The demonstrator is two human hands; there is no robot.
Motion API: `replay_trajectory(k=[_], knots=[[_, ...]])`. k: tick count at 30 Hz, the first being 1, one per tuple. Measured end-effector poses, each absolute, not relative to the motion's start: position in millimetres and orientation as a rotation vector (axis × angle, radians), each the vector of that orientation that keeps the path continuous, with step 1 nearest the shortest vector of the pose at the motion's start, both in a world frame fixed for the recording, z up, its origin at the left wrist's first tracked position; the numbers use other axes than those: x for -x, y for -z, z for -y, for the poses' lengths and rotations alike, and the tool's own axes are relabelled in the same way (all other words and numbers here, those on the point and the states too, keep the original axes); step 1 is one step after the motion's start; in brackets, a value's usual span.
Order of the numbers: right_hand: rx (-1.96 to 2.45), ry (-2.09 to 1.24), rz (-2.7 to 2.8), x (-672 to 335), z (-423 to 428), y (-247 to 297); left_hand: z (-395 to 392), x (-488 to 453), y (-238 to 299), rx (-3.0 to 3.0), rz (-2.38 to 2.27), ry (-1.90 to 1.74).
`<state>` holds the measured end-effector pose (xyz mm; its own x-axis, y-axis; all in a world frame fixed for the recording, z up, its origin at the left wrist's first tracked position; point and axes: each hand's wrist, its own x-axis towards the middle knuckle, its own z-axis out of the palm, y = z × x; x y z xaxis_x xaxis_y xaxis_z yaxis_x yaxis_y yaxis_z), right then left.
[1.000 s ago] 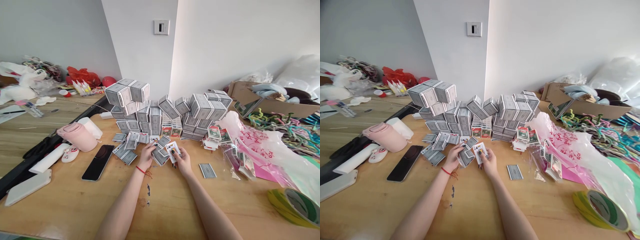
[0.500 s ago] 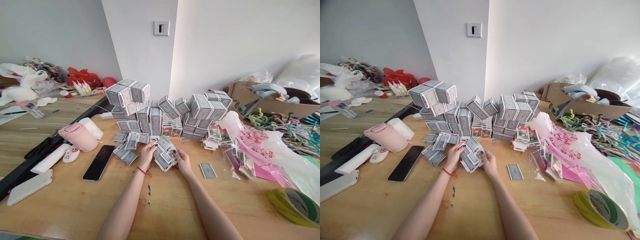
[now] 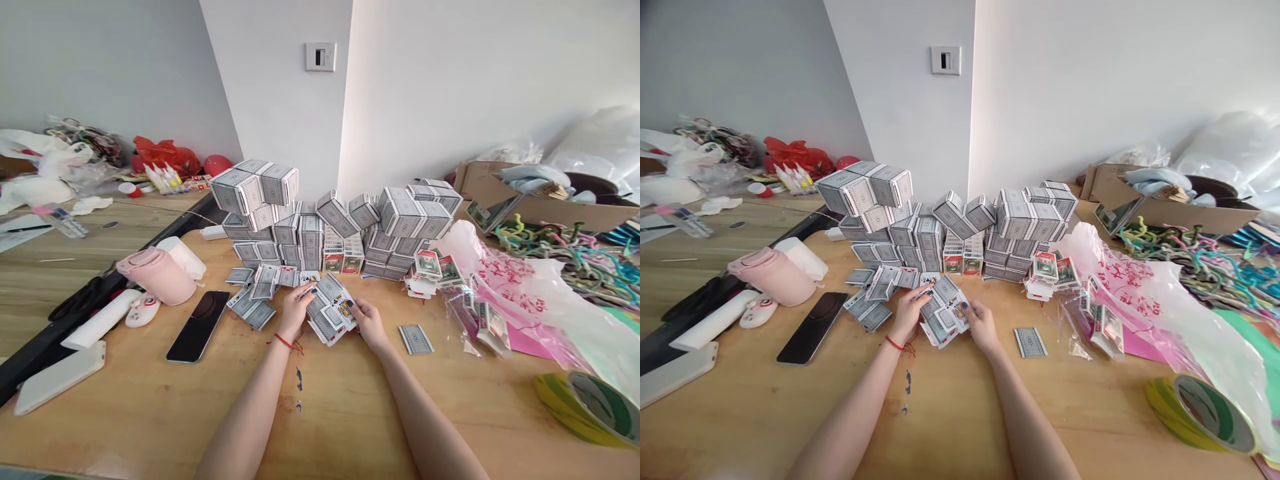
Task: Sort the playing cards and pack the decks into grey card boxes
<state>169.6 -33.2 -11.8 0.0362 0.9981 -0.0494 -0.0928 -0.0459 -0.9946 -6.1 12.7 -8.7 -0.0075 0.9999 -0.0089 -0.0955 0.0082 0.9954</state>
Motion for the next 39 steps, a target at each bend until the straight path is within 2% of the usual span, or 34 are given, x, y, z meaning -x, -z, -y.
replay_trajectory(k=[17,24,35,39], knots=[[1.173,-1.308,1.058,-176.6,27.3,16.7,-12.7,3.1,2.9,-1.201,-1.106,-1.179],[1.182,-1.222,1.107,-173.7,25.4,20.8,-9.5,0.8,2.5,-1.269,-1.094,-1.129],[1.153,-1.368,1.075,-178.6,29.0,12.1,-9.1,6.0,-5.3,-1.323,-1.005,-1.072],[1.163,-1.280,1.127,-178.6,27.2,12.8,-12.8,7.4,-2.6,-1.205,-0.973,-1.016]])
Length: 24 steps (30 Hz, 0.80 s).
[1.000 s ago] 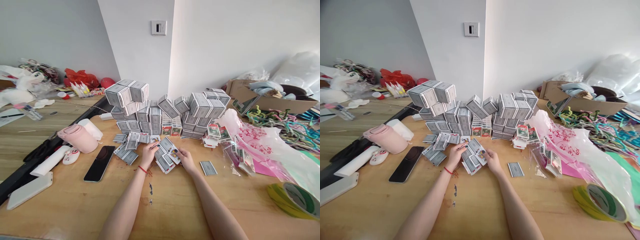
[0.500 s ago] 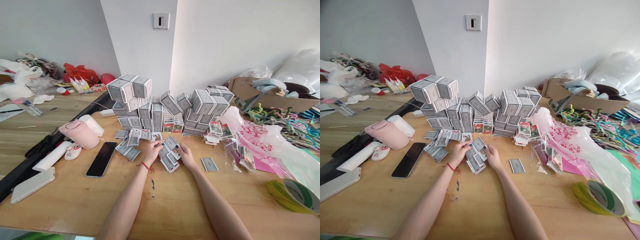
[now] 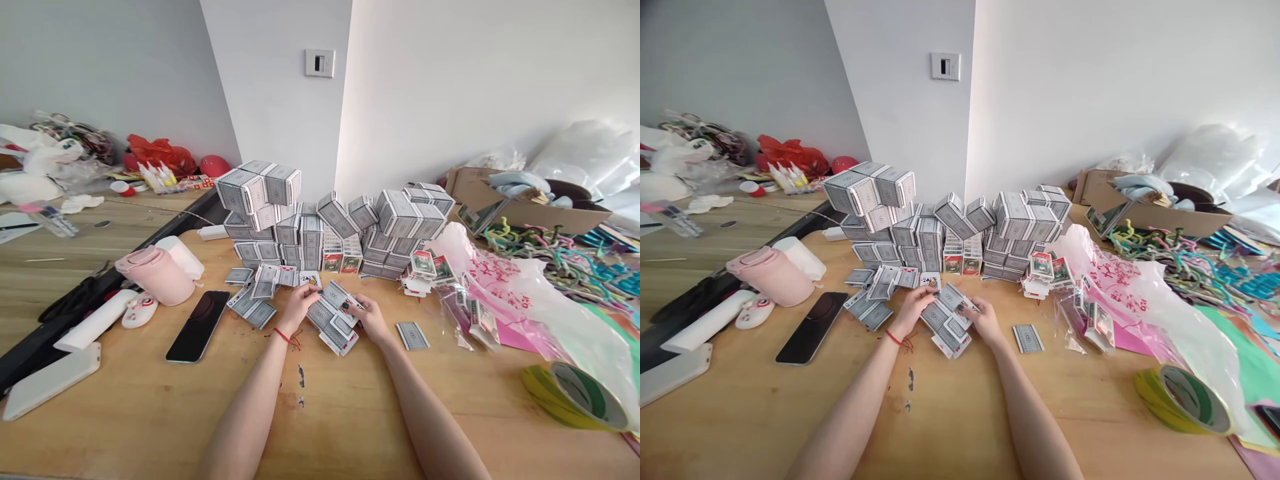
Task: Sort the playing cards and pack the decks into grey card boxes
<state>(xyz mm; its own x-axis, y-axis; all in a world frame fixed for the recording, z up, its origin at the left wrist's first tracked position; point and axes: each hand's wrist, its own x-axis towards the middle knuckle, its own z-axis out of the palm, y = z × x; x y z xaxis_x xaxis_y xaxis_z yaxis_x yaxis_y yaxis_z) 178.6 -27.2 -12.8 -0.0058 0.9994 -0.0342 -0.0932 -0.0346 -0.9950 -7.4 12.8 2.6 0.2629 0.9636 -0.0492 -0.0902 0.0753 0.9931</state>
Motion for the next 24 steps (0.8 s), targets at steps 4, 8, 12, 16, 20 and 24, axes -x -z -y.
replay_trajectory(k=[4,8,12,16,20,24], knots=[[1.192,-1.223,1.030,-176.4,23.2,20.6,-13.9,-1.5,4.1,-1.235,-0.973,-1.080],[1.176,-1.247,1.004,-174.2,21.4,25.8,-14.8,-5.3,11.1,-1.227,-1.074,-1.175],[1.169,-1.296,1.031,-174.5,20.6,23.5,-12.0,-3.8,12.2,-1.321,-1.138,-1.239],[1.156,-1.363,1.109,-175.7,20.0,17.8,-6.2,-5.2,8.9,-1.427,-1.179,-1.203],[1.159,-1.436,1.175,-175.0,20.1,13.9,-3.3,-7.6,7.2,-1.493,-1.199,-1.136],[1.234,-1.453,1.240,-175.1,22.2,14.2,-3.9,-8.4,8.9,-1.516,-1.190,-1.092]])
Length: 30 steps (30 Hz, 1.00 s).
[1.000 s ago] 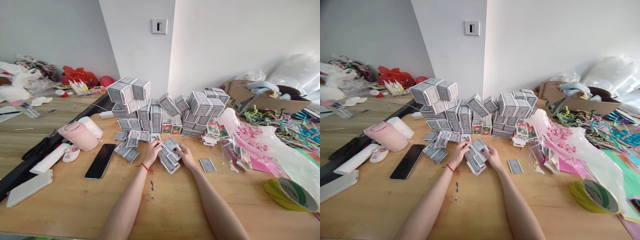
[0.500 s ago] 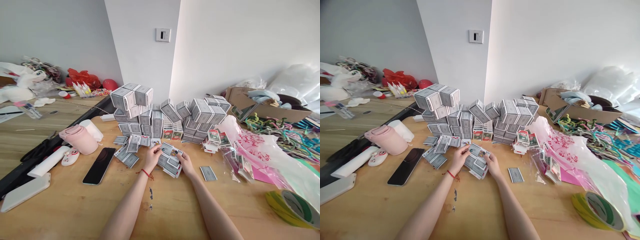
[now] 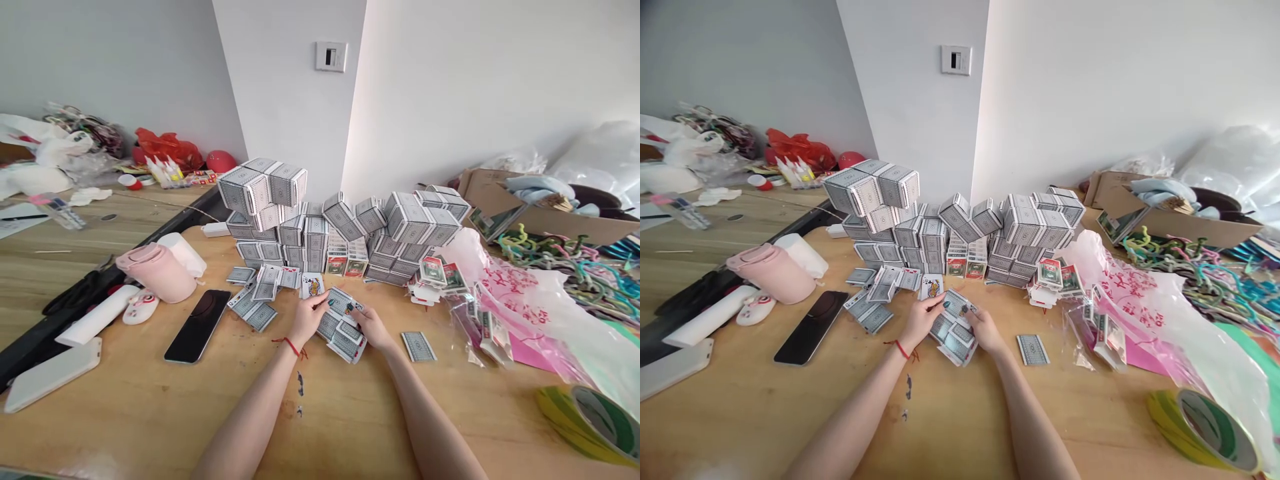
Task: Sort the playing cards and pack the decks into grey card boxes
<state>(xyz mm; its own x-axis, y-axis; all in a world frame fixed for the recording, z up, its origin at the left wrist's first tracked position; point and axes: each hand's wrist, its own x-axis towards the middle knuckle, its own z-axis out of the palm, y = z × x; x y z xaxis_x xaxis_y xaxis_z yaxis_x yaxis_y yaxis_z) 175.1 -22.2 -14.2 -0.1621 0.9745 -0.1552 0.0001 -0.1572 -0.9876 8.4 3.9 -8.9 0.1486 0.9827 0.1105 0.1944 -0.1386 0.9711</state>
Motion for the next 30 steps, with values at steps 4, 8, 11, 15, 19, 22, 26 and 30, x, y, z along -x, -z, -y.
replay_trajectory(k=[4,8,11,15,19,22,26,30], knots=[[1.226,-1.473,1.266,-176.0,24.3,15.2,-3.7,-8.3,11.6,-1.497,-1.182,-1.086],[1.182,-1.452,1.312,-175.6,22.6,15.8,-3.4,-8.6,11.4,-1.450,-1.181,-1.083],[1.178,-1.434,1.269,-175.9,19.8,18.0,-4.7,-8.0,10.0,-1.412,-1.180,-1.099],[1.191,-1.400,1.263,-179.3,18.3,21.3,-6.2,-4.6,9.1,-1.387,-1.224,-1.149],[1.224,-1.355,1.317,-181.5,19.2,21.5,-5.3,-3.4,9.7,-1.398,-1.251,-1.156],[1.253,-1.307,1.356,-180.8,20.2,19.1,-4.4,-5.4,11.3,-1.413,-1.257,-1.172],[1.283,-1.234,1.407,-180.0,20.5,16.7,-4.8,-7.3,14.5,-1.415,-1.255,-1.163],[1.270,-1.257,1.401,-179.8,20.4,16.4,-6.1,-6.5,15.3,-1.417,-1.208,-1.151]])
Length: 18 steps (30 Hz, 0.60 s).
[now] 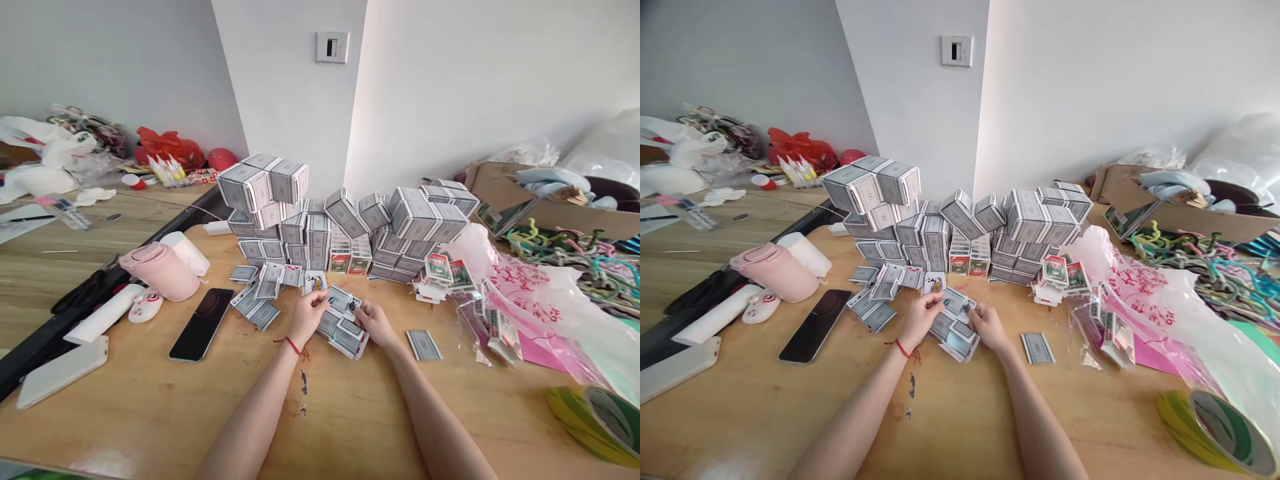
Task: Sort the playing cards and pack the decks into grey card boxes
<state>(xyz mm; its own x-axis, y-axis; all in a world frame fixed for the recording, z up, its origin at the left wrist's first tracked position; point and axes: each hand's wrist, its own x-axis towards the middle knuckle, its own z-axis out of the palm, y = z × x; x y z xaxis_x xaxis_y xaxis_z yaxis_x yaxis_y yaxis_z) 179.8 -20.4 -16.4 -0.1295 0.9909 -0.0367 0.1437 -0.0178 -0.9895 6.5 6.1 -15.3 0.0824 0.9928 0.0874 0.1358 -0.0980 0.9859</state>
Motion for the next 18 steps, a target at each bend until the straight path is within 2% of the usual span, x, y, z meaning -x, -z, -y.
replay_trajectory(k=[8,18], knots=[[1.081,-1.470,1.307,-182.3,20.4,14.6,-6.6,-4.8,10.3,-1.424,-1.134,-1.058],[0.985,-1.577,1.165,-186.7,20.0,16.6,-8.3,-2.9,5.2,-1.423,-1.017,-0.995]])
